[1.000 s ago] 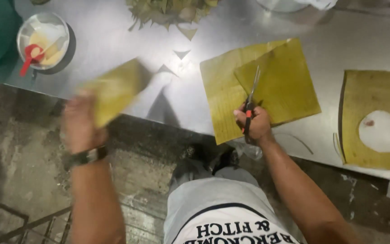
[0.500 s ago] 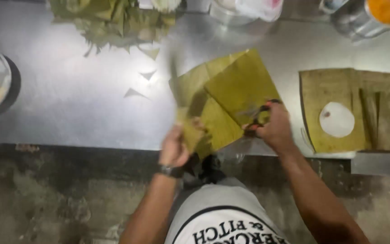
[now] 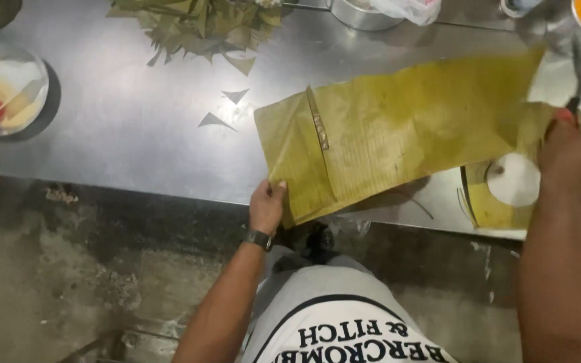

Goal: The person trims banana leaves into circular shapes using a circular template and scissors, then cuts sheets of banana leaves into rectangular pieces with the scissors and places them on the table.

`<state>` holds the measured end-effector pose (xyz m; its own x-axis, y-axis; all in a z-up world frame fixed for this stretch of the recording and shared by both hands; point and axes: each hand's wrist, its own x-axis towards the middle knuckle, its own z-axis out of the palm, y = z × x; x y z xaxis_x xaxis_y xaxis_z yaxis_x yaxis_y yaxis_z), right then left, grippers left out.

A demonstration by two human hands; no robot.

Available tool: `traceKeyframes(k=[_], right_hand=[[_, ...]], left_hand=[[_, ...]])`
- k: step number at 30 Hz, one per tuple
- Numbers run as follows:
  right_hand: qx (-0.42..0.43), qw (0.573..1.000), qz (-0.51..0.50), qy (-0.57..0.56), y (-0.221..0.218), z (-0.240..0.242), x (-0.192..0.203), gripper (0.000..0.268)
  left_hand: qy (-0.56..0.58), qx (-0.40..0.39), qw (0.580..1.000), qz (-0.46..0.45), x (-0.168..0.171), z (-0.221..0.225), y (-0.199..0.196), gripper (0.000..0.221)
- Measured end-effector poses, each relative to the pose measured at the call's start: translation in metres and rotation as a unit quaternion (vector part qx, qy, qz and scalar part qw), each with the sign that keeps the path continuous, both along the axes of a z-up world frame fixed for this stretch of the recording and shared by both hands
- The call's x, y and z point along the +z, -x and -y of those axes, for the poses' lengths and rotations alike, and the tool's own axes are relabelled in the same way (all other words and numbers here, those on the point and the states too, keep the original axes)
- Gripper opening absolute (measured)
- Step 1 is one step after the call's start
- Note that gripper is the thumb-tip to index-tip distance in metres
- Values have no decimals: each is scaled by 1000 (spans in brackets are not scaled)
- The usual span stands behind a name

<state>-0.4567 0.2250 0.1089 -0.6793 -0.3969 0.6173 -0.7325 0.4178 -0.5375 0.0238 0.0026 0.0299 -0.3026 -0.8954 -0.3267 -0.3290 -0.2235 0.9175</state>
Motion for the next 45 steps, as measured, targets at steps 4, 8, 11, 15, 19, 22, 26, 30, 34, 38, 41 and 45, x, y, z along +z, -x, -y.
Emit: traceKeyframes(k=[4, 8, 11, 15, 19, 22, 26, 30, 34, 38, 41, 45], right_hand=[[178, 935, 267, 152, -79, 16, -1, 16], [191, 932, 307, -30, -186, 49, -20, 34], [197, 873, 444, -34, -227, 60, -18, 32], [222, 827, 515, -50, -243, 89, -21, 37], [203, 789, 568, -116, -260, 127, -48, 39], [207, 788, 567, -117, -272, 149, -76, 37], [196, 837, 504, -84, -275, 146, -94, 29], [255, 880, 399, -46, -287, 128, -92, 27], [240, 879, 402, -91, -309, 129, -87, 24], [251, 880, 391, -100, -318, 137, -86, 24], [238, 893, 365, -108, -322, 142, -78, 26], [236, 906, 339, -97, -322, 135, -53, 37]], left_hand=[[246, -18, 969, -3, 50, -19, 16, 29], [266, -56, 962, 38, 90, -11, 29, 20], [217, 11, 975, 43, 69, -7, 25, 61], [114, 26, 993, -9, -13, -14, 15, 72], [39, 77, 981, -171, -52, -8, 12, 63], [29, 74, 995, -63, -44, -16, -1, 54], [112, 244, 950, 160, -58, -36, -32, 36], [-353, 231, 882, -211, -68, -37, -64, 67], [-418, 100, 874, -228, -37, -41, -43, 49], [-333, 19, 923, -191, -33, -38, -35, 39], [-326, 29, 926, -190, -41, -38, -35, 32], [-299, 37, 934, -192, -47, -39, -35, 32]])
